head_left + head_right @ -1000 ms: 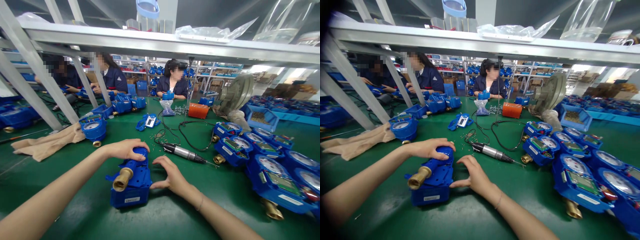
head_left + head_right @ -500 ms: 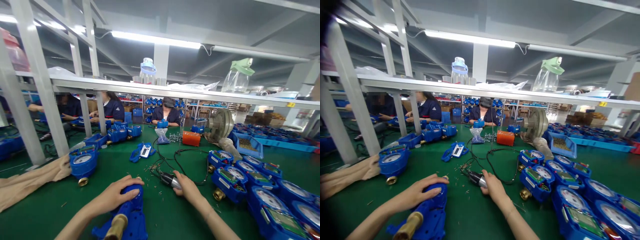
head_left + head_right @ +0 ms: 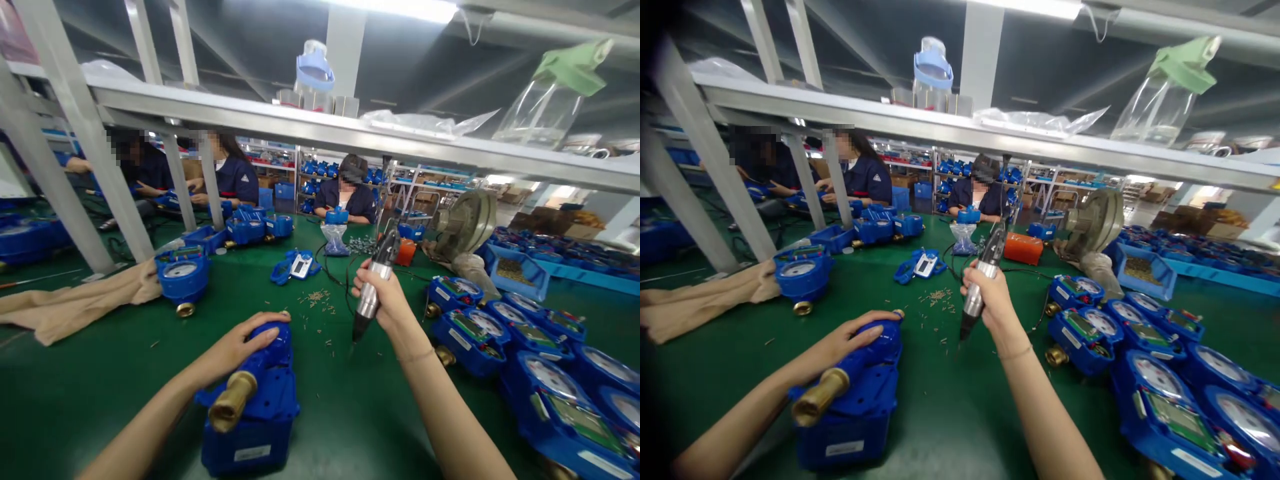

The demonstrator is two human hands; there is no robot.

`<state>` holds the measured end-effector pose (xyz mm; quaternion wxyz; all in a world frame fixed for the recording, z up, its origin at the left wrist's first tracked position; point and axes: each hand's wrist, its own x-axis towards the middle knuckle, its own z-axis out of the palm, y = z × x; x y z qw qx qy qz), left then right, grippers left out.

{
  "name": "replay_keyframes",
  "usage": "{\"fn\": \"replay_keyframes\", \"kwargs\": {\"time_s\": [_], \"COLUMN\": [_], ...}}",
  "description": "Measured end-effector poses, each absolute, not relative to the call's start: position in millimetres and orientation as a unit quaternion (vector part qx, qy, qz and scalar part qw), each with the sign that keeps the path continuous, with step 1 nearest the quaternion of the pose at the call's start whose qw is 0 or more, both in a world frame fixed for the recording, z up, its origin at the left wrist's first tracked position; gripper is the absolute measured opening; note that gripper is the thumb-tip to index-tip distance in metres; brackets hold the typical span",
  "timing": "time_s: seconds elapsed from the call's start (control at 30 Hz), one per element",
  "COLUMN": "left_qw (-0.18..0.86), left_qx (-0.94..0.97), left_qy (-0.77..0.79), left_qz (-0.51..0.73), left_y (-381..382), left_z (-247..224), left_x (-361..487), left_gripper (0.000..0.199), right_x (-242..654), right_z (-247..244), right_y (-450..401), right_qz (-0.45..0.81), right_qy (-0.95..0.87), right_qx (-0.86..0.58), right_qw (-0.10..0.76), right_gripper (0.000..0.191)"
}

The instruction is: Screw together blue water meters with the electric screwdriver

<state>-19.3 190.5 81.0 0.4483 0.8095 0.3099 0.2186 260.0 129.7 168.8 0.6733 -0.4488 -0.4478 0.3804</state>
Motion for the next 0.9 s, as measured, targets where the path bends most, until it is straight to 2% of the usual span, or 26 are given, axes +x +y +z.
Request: {"fn": "replay_keyframes", "kwargs": {"time_s": [0.17,0.3,0.53,0.73,0.9], "left_qw": [0.515,0.554,0.560,0.561,0.570], "left_qx": [0.766,0.735,0.720,0.721,0.716], "left_qy": [0.315,0.322,0.345,0.333,0.317], "left_qz": [0.222,0.221,0.221,0.233,0.249], "left_y": [188.5,188.8,186.2,187.0,187.1], "left_z": [81.0,78.7,78.9,77.2,75.6], "left_x": [-17.8,-17.7,-16.8,-16.9,-16.8], "left_gripper": [0.049,0.049,0.053,0.044,0.043], "right_x": [216.4,184.6,158.5,161.0,154.7], "right_z": [186.7,195.3,178.3,180.6,170.4], "right_y": [139.2,141.2,149.8,148.1,144.9], "right_qz": [0.419,0.441,0.491,0.499,0.510], "right_qy": [-0.446,-0.500,-0.521,-0.521,-0.529], "right_qx": [-0.333,-0.251,-0.258,-0.259,-0.252], "right_qw": [0.718,0.702,0.649,0.643,0.630], "right_gripper": [0.025,0.018,0.019,0.017,0.017]}}
